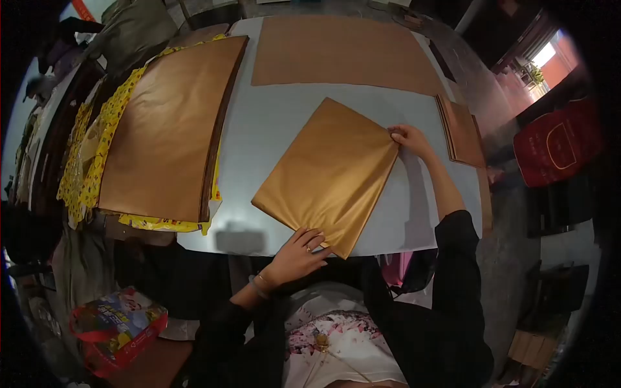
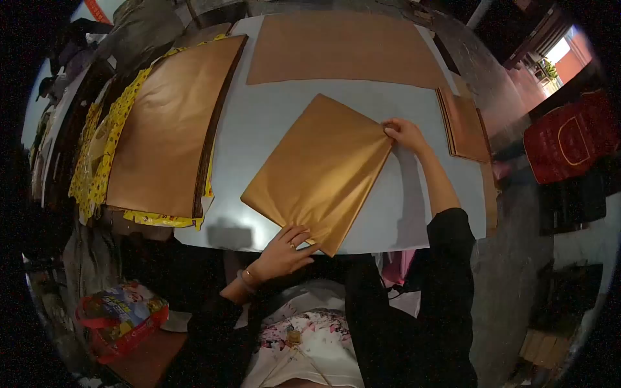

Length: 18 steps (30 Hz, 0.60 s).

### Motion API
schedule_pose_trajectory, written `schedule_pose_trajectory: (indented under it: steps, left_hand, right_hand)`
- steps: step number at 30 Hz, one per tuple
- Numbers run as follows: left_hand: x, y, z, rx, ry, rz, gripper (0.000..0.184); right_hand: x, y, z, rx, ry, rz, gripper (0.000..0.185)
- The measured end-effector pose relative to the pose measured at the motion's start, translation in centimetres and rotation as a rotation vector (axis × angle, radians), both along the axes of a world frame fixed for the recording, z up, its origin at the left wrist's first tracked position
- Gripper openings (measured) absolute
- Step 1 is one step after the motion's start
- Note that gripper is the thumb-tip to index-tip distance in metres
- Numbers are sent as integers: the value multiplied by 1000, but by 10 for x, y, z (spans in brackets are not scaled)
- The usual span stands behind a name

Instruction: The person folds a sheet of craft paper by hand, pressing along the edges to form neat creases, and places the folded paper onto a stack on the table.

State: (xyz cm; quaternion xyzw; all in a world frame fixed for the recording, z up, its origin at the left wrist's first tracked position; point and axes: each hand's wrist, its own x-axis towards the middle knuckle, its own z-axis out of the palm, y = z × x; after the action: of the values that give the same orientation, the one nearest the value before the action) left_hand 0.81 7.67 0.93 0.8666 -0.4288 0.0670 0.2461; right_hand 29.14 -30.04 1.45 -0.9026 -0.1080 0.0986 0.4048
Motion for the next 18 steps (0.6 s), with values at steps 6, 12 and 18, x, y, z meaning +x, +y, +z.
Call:
schedule_pose_trajectory:
  steps: [6, 12, 18]
  left_hand:
    - [-7, -17, 3, -164, 57, 182, 25]
    - [-5, -48, 3, -292, 98, 490, 20]
    - [7, -50, -2, -255, 2, 524, 44]
  right_hand:
    - [-5, 16, -2, -108, -133, -8, 33]
    - [-15, 12, 4, -211, -215, -59, 30]
    - [-26, 5, -3, -226, -334, -154, 26]
